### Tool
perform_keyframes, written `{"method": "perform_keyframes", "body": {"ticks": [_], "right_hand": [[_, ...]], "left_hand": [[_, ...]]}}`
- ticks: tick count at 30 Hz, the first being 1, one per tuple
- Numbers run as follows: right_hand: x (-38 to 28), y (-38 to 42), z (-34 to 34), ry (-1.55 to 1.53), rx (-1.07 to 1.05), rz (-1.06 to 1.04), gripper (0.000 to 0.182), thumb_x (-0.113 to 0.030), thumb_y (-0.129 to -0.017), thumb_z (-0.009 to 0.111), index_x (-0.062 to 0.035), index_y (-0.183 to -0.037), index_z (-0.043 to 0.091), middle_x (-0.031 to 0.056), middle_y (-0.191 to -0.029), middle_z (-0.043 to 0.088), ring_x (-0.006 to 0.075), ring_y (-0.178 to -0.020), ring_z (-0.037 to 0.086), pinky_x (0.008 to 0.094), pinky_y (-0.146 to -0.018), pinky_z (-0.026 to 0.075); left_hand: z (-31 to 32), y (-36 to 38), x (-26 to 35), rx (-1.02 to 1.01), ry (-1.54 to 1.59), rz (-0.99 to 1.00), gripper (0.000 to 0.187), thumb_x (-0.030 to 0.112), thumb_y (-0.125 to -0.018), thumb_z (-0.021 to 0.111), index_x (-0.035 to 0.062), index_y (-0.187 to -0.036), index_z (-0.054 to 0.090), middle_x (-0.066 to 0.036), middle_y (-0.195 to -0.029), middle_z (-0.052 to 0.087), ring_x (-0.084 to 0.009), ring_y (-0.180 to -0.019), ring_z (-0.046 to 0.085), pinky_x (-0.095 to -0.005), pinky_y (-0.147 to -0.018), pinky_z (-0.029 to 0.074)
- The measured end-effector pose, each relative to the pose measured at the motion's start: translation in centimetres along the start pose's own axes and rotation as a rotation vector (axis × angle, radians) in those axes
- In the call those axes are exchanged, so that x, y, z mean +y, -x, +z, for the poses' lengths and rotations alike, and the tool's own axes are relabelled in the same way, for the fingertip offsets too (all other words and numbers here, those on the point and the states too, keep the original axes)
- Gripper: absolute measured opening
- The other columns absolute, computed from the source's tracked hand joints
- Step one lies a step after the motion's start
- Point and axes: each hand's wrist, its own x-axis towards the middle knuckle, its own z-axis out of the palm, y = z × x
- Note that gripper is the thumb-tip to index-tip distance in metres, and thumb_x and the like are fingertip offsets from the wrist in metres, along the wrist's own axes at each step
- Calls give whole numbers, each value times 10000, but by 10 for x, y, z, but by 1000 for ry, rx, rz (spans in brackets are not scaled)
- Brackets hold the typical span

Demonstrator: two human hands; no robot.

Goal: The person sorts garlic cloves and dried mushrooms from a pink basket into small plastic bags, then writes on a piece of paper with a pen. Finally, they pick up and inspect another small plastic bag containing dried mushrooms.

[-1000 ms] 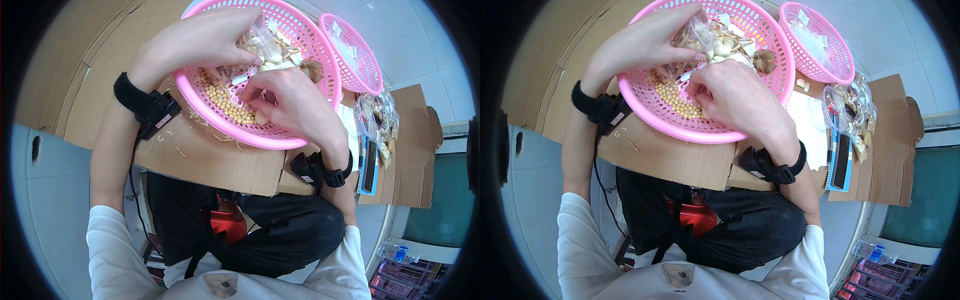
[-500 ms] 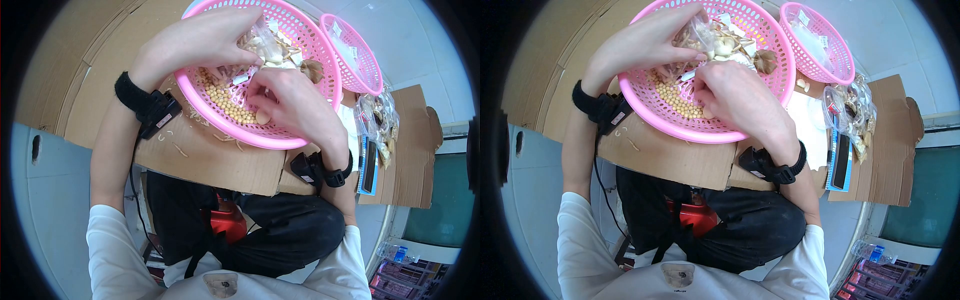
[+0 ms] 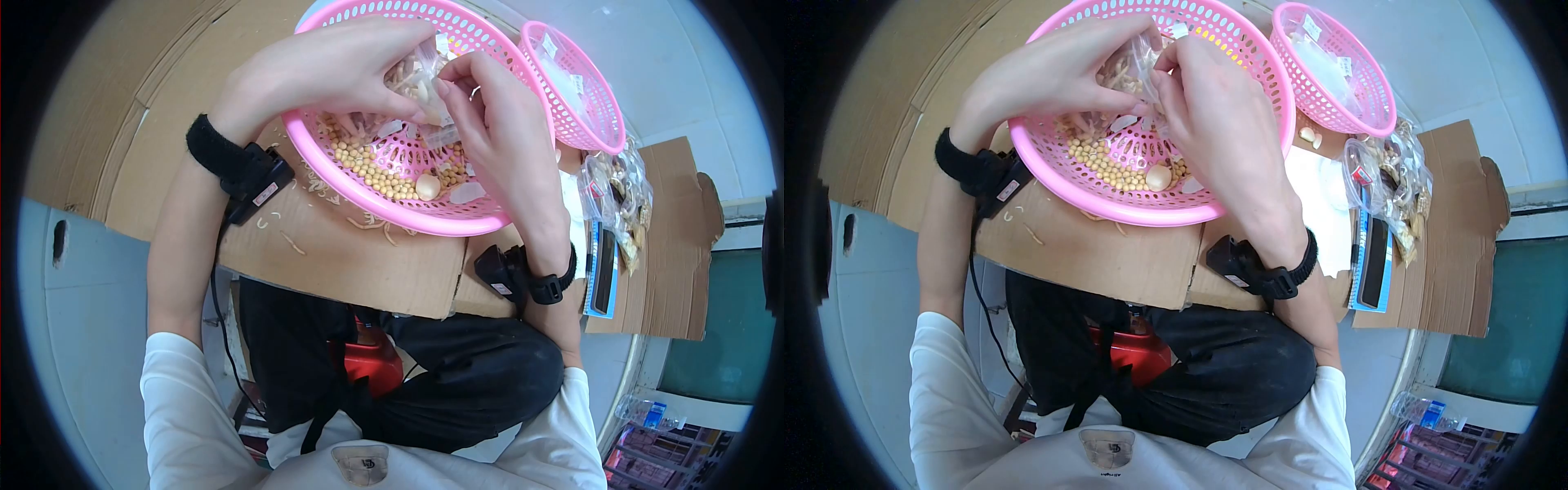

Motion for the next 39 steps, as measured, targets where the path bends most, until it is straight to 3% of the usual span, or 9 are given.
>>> {"method": "perform_keyframes", "body": {"ticks": [5, 7, 10, 14, 17, 21, 24, 36, 39], "right_hand": [[3, 0, 1, -4, -19, -45, 194, -173, -1023, 644, 12, -1082, 647, 214, -886, 693, 412, -837, 693, 504, -751, 524], [1, 0, 3, -9, 16, -36, 187, -174, -1018, 657, 10, -1049, 649, 203, -864, 689, 388, -809, 695, 485, -729, 527], [-6, -2, -2, -60, 53, -26, 180, -173, -1005, 685, 2, -983, 649, 172, -808, 676, 327, -740, 691, 438, -677, 527], [-5, -1, -2, -107, 32, -121, 194, -166, -979, 725, -17, -891, 638, 114, -720, 643, 236, -638, 660, 370, -603, 511], [-9, -1, -3, -170, 56, -104, 214, -169, -968, 726, -11, -849, 644, 116, -694, 635, 266, -615, 659, 382, -600, 513], [-8, -1, -6, -114, -63, -207, 205, -161, -936, 735, 1, -826, 677, 149, -708, 664, 315, -643, 683, 414, -635, 540], [-2, 2, 0, -83, -425, -179, 142, -129, -876, 726, -17, -945, 781, 205, -816, 734, 377, -761, 731, 471, -765, 585], [0, 5, 3, -60, -610, -106, 166, -51, -839, 745, -14, -998, 777, 149, -956, 773, 319, -880, 744, 414, -827, 585], [2, 6, 4, -85, -588, -139, 162, -75, -851, 702, -29, -988, 774, 181, -864, 757, 351, -834, 745, 451, -807, 588]], "left_hand": [[4, -1, -3, -1, -4, 20, 450, 317, -959, 755, -60, -1125, 574, -124, -992, 655, -191, -865, 633, -317, -774, 544], [9, -2, -11, 109, 78, 202, 457, 326, -968, 742, -63, -1139, 574, -148, -1021, 666, -207, -893, 644, -335, -786, 551], [7, -4, -10, 28, 22, -44, 470, 349, -981, 725, -62, -1157, 580, -176, -1063, 678, -231, -941, 661, -354, -822, 562], [6, -1, -9, 82, -30, 12, 467, 357, -998, 702, -67, -1155, 582, -185, -1064, 684, -241, -944, 676, -363, -819, 575], [5, -2, -9, 116, 20, 63, 446, 338, -1007, 692, -68, -1155, 584, -188, -1072, 688, -238, -928, 687, -355, -800, 584], [4, -3, -7, 51, -28, -70, 443, 348, -1011, 686, -57, -1161, 589, -187, -1090, 696, -233, -919, 696, -344, -770, 593], [8, -3, -11, 89, -32, -60, 446, 362, -1014, 683, -49, -1160, 589, -179, -1085, 700, -227, -904, 698, -340, -756, 599], [0, 4, 5, 67, -7, -23, 456, 381, -1025, 675, -50, -1139, 578, -166, -1006, 697, -208, -845, 684, -337, -724, 587], [4, 3, 2, 66, -45, -24, 462, 379, -1026, 676, -57, -1143, 577, -166, -1001, 695, -209, -833, 679, -334, -723, 582]]}}
